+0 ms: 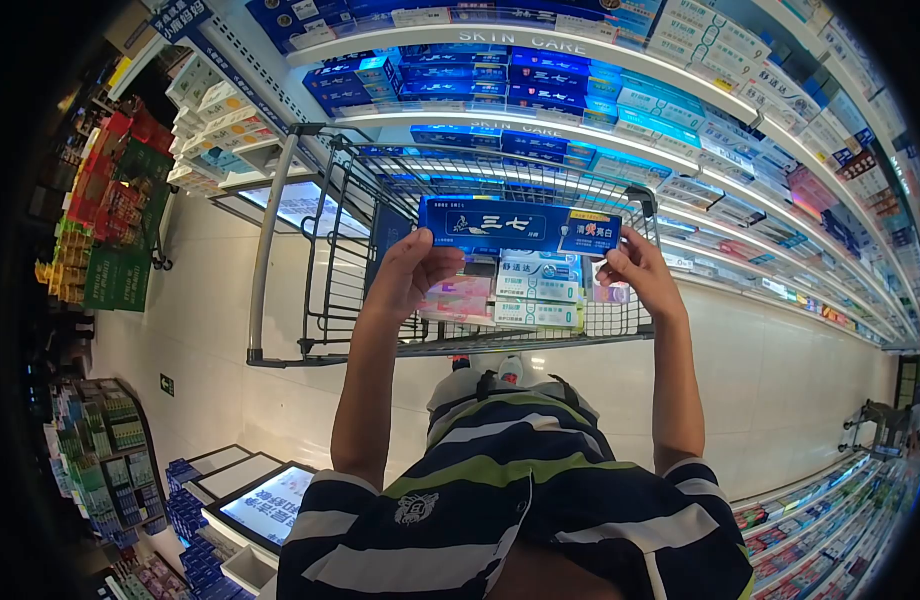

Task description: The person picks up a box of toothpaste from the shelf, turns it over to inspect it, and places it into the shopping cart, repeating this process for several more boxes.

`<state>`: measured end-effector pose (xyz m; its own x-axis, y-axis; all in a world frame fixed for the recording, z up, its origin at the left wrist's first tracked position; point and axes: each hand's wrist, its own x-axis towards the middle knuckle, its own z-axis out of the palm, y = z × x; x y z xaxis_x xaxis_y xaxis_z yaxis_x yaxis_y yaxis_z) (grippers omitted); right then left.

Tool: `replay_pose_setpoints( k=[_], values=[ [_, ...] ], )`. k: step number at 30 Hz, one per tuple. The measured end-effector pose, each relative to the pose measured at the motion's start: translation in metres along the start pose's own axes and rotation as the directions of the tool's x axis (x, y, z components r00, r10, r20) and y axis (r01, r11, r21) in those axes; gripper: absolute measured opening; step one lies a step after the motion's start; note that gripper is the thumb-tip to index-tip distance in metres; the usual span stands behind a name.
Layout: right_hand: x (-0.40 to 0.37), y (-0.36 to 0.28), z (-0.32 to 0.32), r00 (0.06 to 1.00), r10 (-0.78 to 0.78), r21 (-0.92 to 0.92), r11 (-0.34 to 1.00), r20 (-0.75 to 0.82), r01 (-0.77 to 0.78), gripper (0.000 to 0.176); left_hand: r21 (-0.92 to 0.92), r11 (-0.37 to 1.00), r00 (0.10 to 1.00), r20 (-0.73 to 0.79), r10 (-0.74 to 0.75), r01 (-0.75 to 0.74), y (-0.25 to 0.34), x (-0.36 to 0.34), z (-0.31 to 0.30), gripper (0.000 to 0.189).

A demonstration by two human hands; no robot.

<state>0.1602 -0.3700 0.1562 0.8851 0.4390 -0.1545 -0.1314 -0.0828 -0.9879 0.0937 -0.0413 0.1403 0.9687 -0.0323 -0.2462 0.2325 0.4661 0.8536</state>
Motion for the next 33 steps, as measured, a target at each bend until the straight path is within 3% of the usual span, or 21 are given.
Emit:
replay_pose_setpoints(
  k=[33],
  values=[
    [-0.0003, 0.0064, -0.0041, 1.0, 0.003, 0.03, 1.0, -0.01, -0.003, 0.054, -0.033, 0.999, 0.999, -0.015, -0.041, 0.04, -0.0006, 0.0037, 0.004, 0.041]
  ],
)
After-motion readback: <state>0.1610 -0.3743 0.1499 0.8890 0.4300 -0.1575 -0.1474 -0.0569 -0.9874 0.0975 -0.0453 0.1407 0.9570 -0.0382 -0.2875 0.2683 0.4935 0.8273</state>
